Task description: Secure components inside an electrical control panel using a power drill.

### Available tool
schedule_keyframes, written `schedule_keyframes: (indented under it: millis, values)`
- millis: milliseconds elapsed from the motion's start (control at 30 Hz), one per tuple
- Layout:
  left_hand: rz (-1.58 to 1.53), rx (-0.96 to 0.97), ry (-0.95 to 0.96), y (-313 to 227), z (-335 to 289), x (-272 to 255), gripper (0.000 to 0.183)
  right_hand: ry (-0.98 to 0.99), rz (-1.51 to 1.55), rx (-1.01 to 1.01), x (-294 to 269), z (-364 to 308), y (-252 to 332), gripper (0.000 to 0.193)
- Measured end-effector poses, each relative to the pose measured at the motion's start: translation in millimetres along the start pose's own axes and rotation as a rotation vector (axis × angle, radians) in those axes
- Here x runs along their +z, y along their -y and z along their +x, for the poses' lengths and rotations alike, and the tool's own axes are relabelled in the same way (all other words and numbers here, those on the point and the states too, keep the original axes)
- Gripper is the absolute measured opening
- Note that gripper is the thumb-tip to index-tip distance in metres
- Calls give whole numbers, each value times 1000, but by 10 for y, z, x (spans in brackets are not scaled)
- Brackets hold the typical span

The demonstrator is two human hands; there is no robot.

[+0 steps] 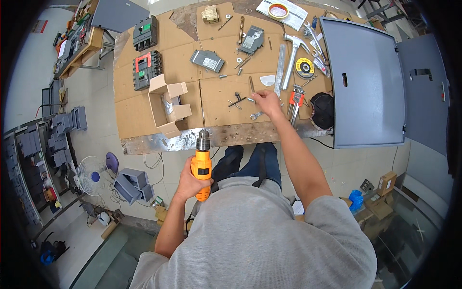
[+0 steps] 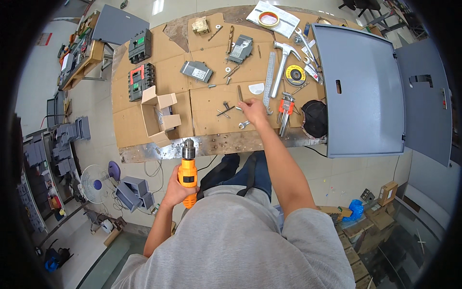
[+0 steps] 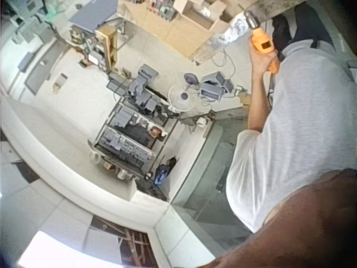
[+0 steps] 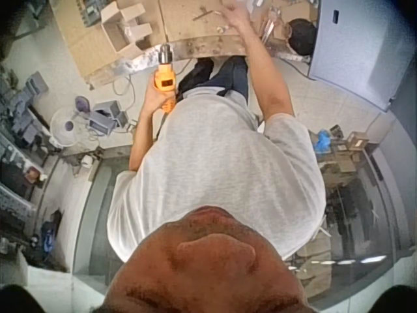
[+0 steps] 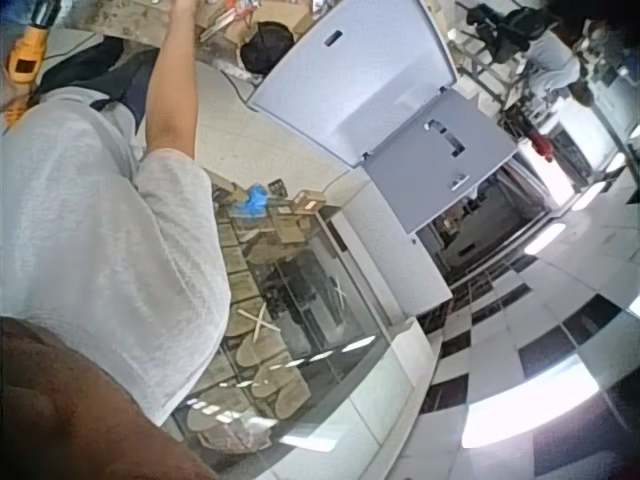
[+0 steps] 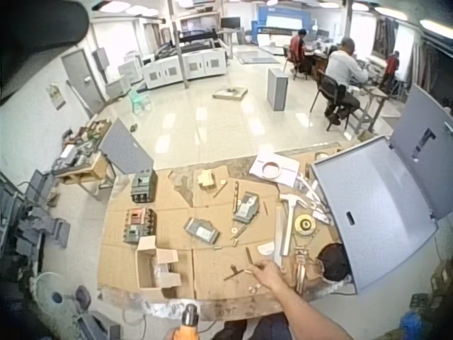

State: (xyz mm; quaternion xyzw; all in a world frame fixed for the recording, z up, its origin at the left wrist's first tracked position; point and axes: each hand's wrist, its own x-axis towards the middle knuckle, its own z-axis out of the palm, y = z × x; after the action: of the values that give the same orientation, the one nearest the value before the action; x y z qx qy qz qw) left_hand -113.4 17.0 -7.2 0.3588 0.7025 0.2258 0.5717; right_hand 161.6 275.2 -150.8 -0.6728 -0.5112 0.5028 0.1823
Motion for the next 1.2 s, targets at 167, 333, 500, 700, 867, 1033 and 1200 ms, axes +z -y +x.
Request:
schedule_keyframes:
  millis: [167, 333, 500, 700, 867, 1033, 1200]
  values:
    - [-86, 55, -44, -243, -67, -137, 80, 165, -161, -225, 127, -891, 254, 40]
    - [-359, 142, -21, -494, 30, -263, 76, 708, -102, -657, 236, -1844, 604, 68]
    - [-732, 176, 68, -759, 61, -210, 75, 806, -109, -639, 487, -2103, 771, 55]
    - [-1049, 295, 329, -677, 184, -298, 73, 482, -128, -675, 284, -2213, 692, 43]
    - [-792, 323, 287, -852, 357, -367, 74, 371, -263, -763, 219, -2168, 393, 39]
    - [-953, 202, 283, -1002, 409, -209, 73, 283, -330, -754, 135, -2265, 310, 26]
    - [-908, 212, 269, -1128, 325, -186, 61, 284, -422, -783, 126, -2278, 287, 31]
